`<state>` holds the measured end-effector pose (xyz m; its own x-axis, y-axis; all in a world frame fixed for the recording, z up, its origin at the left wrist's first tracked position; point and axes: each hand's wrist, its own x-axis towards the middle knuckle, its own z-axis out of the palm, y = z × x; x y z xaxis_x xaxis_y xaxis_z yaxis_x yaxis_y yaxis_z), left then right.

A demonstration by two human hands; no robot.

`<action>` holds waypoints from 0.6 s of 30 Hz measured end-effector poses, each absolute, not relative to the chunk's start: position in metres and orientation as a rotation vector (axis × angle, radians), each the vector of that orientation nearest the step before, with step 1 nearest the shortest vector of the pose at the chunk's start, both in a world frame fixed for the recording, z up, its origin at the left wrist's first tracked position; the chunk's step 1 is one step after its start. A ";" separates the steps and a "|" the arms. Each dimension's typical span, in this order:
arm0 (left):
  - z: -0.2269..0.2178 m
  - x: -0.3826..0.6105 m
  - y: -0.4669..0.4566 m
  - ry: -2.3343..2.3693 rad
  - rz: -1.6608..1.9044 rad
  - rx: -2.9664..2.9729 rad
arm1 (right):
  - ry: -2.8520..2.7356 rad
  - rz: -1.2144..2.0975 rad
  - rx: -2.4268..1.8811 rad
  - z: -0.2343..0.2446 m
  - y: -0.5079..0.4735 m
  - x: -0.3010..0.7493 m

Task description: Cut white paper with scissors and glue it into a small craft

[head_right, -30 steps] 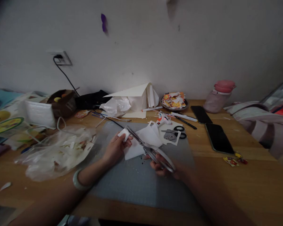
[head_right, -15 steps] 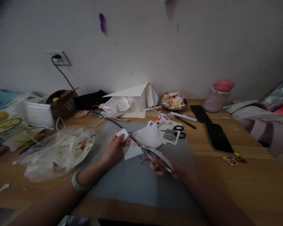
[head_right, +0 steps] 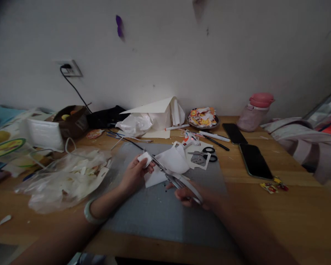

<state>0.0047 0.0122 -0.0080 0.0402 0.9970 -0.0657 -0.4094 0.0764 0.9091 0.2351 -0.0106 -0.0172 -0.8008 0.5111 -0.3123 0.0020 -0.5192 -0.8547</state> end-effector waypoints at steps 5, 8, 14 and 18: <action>-0.009 0.005 0.012 0.885 1.313 0.869 | -1.302 2.318 -0.827 -0.012 -0.014 0.232; -0.009 0.005 0.013 0.876 1.321 0.861 | -1.286 2.298 -0.893 -0.008 -0.016 0.232; -0.006 0.005 0.012 0.897 1.333 0.825 | -1.274 2.291 -0.928 -0.005 -0.017 0.231; -0.007 0.005 0.013 0.896 1.342 0.824 | -1.323 2.317 -0.821 -0.008 -0.015 0.231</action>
<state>0.0051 0.0127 -0.0070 0.0175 0.9979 -0.0628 -0.4409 0.0641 0.8952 0.2314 -0.0148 -0.0083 -0.7718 0.5547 -0.3108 -0.0146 -0.5041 -0.8635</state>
